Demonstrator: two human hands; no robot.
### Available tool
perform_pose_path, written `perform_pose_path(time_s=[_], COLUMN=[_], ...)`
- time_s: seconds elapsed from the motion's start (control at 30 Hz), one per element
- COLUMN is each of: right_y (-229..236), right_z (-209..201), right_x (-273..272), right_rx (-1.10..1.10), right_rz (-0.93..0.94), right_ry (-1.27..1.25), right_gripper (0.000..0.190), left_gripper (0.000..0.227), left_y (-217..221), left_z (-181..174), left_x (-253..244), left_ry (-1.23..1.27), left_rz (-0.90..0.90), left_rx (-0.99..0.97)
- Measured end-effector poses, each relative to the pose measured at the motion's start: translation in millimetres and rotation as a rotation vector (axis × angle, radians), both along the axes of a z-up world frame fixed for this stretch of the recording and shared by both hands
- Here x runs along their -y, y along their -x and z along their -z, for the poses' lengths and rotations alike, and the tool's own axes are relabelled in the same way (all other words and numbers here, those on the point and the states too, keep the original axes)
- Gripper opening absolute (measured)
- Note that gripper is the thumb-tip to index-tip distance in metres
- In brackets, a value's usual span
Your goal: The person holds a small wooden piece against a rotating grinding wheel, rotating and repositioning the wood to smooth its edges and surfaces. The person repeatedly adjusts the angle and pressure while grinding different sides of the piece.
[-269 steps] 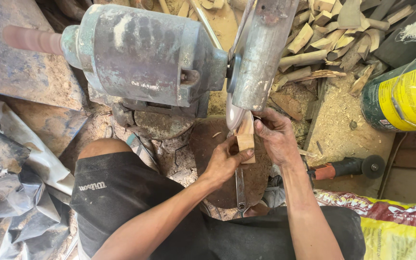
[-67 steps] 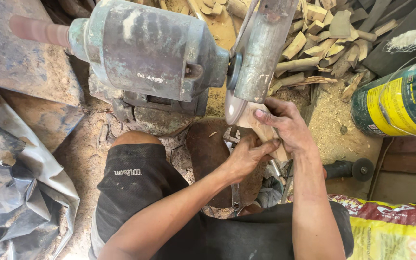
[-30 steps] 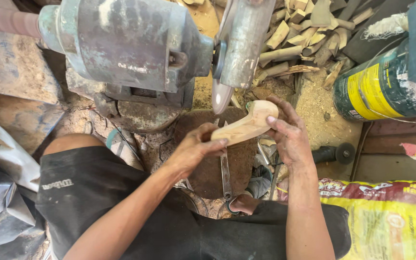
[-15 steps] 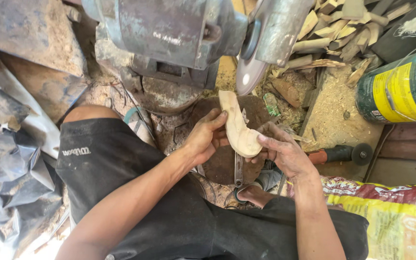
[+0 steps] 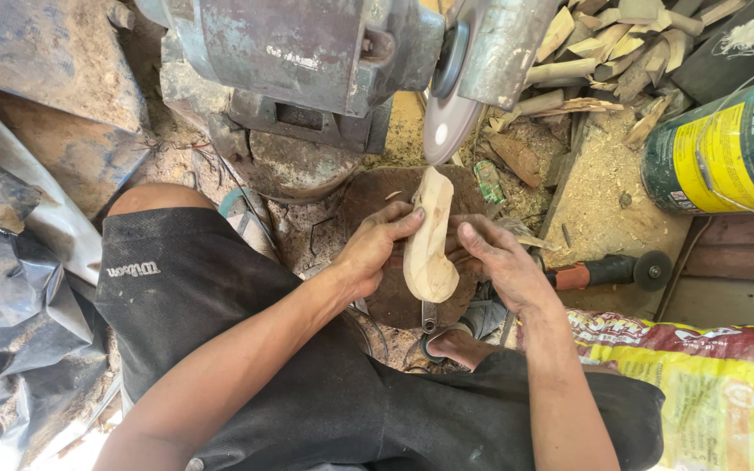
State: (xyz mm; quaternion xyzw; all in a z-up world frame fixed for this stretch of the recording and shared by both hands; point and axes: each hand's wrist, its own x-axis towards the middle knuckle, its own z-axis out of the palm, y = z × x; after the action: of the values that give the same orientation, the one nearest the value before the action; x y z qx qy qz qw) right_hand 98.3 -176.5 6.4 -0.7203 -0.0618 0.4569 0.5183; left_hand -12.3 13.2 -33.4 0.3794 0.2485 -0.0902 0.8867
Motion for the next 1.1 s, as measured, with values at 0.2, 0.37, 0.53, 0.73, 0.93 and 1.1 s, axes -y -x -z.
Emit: perform_pose_path(time_s=[0.2, 0.37, 0.53, 0.73, 0.93, 1.1], right_y=[4.0, 2.2, -10.7, -24.0, -22.4, -21.4], right_z=[2.5, -6.5, -11.1, -5.2, -6.0, -6.9], right_x=[-7.3, -11.9, -6.8, -4.0, -5.0, -12.7], right_rx=[0.033, -0.039, -0.067, 0.02, -0.09, -0.021], right_rz=[-0.035, 0.075, 0.262, 0.274, 0.343, 0.305], right_ry=[-0.133, -0.179, -0.29, -0.377, -0.61, -0.654], right_gripper=[0.08, 0.069, 0.062, 0.056, 0.052, 0.066], left_gripper=[0.046, 0.042, 0.04, 0.054, 0.058, 0.06], left_y=[-4.8, -6.9, -7.5, -1.2, -2.2, -5.0], left_z=[1.5, 1.2, -8.5, -26.7, -32.5, -36.0], left_x=[8.7, 8.8, 11.8, 25.9, 19.9, 15.7], left_ry=[-0.062, -0.014, 0.177, 0.07, 0.25, 0.292], left_rz=[0.049, -0.007, -0.135, 0.119, 0.113, 0.054], left_rx=[-0.015, 0.066, 0.115, 0.071, 0.269, 0.332])
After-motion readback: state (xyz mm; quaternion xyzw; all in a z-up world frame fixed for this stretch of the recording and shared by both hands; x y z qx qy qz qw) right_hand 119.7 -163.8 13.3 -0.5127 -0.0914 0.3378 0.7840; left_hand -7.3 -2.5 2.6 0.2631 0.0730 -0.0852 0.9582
